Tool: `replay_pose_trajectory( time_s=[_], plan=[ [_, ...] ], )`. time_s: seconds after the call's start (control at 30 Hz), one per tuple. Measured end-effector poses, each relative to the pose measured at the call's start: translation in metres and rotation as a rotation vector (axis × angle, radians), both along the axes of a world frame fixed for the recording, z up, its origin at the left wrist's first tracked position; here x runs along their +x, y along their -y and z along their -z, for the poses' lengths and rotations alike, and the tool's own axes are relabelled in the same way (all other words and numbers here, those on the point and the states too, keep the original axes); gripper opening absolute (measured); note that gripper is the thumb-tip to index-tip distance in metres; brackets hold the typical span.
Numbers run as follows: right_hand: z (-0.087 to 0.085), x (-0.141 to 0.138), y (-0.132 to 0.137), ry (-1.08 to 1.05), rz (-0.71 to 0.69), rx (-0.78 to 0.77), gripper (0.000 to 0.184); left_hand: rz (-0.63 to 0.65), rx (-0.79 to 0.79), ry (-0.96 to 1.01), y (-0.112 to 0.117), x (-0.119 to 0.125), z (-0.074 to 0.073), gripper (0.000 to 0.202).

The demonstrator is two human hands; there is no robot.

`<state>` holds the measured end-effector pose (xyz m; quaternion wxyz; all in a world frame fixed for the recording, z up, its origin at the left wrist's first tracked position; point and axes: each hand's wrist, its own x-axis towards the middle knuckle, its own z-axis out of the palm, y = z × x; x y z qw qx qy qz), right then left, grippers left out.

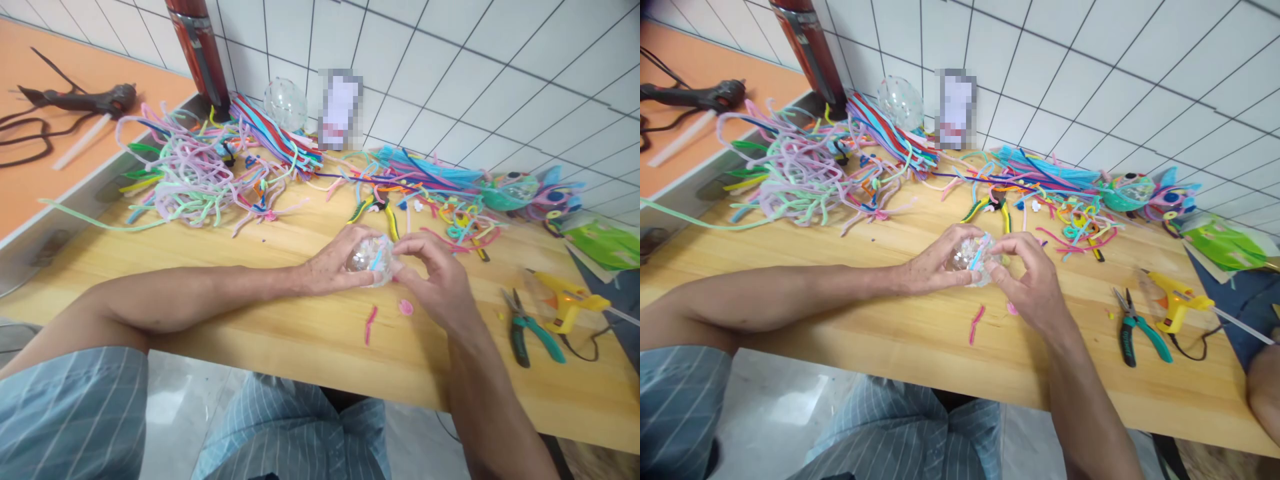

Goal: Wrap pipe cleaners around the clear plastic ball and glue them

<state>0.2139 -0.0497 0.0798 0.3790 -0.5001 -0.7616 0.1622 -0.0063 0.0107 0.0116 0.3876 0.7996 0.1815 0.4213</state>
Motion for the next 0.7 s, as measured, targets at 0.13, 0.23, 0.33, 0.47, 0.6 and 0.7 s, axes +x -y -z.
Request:
replay_pose_trajectory(
  time_s=[0.13, 0.23, 0.33, 0.47, 0.6, 0.7],
  plan=[
    [-0.005, -0.007, 0.005, 0.169, -0.026, 0.140, 0.010, -0.011, 0.000, 0.015, 0.001, 0.001, -0.001, 0.063],
    [-0.003, -0.008, 0.004, 0.206, -0.045, 0.184, 0.011, -0.008, 0.014, 0.022, 0.001, 0.001, -0.001, 0.062],
    [-0.003, -0.007, 0.004, 0.238, -0.059, 0.211, 0.012, -0.006, 0.024, 0.022, 0.001, 0.001, 0.000, 0.062],
    [-0.004, -0.007, 0.005, 0.275, -0.063, 0.234, 0.015, -0.007, 0.047, 0.020, 0.000, 0.002, 0.001, 0.063],
    [-0.004, -0.011, 0.006, 0.268, -0.057, 0.238, 0.016, -0.004, 0.115, 0.041, -0.001, 0.003, 0.002, 0.063],
    [-0.004, -0.013, 0.006, 0.215, -0.030, 0.195, 0.016, 0.005, 0.114, 0.039, 0.000, 0.003, 0.002, 0.062]
  ],
)
